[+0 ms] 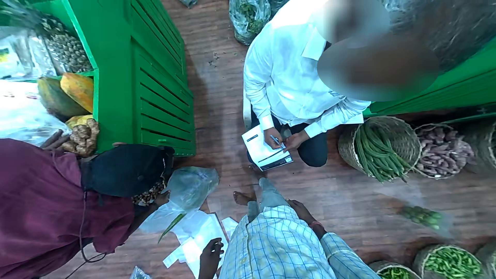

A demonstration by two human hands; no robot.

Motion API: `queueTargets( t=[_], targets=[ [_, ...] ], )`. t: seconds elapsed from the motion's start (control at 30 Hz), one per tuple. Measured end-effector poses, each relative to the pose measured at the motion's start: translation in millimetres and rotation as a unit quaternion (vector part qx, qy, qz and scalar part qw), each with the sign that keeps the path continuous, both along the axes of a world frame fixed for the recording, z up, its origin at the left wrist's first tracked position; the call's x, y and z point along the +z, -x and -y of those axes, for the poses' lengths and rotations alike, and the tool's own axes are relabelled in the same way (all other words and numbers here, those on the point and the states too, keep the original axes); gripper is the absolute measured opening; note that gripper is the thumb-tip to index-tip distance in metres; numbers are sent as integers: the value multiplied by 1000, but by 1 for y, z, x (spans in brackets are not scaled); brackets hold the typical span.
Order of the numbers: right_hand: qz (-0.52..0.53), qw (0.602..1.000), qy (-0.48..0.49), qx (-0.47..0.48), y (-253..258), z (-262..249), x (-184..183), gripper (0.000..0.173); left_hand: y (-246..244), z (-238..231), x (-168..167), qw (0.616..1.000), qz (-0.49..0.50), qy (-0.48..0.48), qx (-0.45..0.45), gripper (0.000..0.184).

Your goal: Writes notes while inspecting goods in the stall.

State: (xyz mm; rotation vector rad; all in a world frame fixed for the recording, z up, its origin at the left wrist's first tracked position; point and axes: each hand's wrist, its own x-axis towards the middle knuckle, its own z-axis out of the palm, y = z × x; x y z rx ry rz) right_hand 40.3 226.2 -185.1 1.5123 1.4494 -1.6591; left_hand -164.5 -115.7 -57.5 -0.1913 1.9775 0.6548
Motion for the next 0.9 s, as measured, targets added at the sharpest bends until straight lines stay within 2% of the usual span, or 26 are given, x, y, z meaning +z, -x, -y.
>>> queueTargets(
  t=[0.33,0.9],
  targets=[
    [-6,1000,2,-6,-3,2,4,48,-5,1,3,1000,7,1,10,28],
    [-15,1000,1,-11,-5,2,7,45,-16,10,-12,1000,-3,-12,26,27]
  ],
)
